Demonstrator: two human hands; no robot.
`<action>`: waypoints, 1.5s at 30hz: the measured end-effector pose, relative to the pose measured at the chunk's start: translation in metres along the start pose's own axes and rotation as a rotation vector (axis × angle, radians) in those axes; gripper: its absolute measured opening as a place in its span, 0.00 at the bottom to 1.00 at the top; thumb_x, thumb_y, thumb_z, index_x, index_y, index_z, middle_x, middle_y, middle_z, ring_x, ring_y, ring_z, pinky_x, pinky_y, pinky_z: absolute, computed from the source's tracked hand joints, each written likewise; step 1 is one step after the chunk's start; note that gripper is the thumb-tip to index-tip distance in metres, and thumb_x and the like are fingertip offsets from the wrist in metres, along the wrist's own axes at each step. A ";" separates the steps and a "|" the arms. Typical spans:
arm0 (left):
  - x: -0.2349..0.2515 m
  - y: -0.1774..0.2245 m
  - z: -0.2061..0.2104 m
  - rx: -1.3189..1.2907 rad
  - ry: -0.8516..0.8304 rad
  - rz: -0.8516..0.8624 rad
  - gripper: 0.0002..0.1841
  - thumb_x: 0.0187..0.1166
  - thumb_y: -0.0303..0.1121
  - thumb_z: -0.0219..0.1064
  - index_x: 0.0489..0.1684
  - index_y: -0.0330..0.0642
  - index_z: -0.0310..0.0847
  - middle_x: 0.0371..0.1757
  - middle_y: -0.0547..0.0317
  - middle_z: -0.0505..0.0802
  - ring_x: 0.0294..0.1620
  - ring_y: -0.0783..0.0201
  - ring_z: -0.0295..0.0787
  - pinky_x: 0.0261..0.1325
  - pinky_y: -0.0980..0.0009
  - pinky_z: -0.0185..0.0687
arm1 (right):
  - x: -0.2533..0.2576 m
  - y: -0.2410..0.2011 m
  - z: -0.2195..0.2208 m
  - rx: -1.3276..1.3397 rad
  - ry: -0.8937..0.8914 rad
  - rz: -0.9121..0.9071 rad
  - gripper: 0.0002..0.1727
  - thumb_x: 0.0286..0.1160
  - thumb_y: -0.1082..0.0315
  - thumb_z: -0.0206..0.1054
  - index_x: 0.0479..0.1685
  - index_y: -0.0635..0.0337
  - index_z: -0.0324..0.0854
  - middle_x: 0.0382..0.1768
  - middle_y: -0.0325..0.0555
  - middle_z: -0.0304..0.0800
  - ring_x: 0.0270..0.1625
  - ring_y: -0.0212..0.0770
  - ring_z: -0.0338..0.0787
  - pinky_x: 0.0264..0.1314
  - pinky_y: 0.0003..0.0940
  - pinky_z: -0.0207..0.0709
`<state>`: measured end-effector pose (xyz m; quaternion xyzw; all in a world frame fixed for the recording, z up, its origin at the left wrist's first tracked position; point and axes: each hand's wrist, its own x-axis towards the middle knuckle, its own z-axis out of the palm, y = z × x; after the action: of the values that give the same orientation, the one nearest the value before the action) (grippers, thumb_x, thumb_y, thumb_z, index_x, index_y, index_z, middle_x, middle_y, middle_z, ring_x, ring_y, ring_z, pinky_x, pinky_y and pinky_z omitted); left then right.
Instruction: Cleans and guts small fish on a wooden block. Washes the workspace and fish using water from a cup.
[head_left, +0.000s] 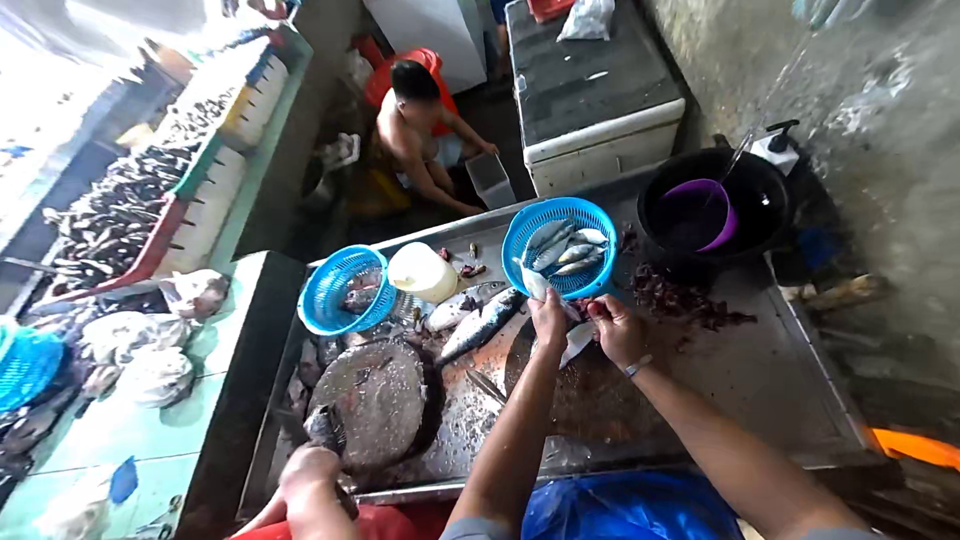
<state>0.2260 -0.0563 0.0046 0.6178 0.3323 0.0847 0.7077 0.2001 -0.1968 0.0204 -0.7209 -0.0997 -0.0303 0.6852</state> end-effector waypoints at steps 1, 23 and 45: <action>0.009 -0.001 -0.010 0.085 0.009 0.022 0.29 0.90 0.54 0.57 0.76 0.40 0.62 0.43 0.46 0.88 0.36 0.55 0.87 0.38 0.54 0.86 | -0.001 -0.008 -0.009 0.012 0.031 0.016 0.11 0.87 0.64 0.62 0.48 0.62 0.87 0.33 0.44 0.91 0.25 0.36 0.87 0.32 0.37 0.87; 0.043 0.025 -0.002 1.341 -0.402 0.161 0.25 0.80 0.57 0.66 0.66 0.51 0.85 0.69 0.48 0.88 0.70 0.43 0.85 0.67 0.35 0.81 | 0.041 0.078 -0.028 -0.594 -0.126 0.252 0.27 0.72 0.62 0.71 0.74 0.54 0.82 0.69 0.55 0.84 0.62 0.49 0.89 0.67 0.46 0.84; 0.064 0.020 0.012 -0.085 -0.465 -0.033 0.26 0.85 0.45 0.67 0.77 0.49 0.66 0.42 0.54 0.90 0.37 0.61 0.89 0.41 0.60 0.89 | 0.087 0.045 0.040 0.024 -0.154 0.166 0.16 0.68 0.70 0.66 0.54 0.63 0.86 0.45 0.49 0.92 0.38 0.41 0.93 0.42 0.44 0.92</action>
<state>0.2880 -0.0277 -0.0002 0.5849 0.1668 -0.0575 0.7917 0.2901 -0.1496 -0.0105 -0.7185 -0.0924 0.0830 0.6843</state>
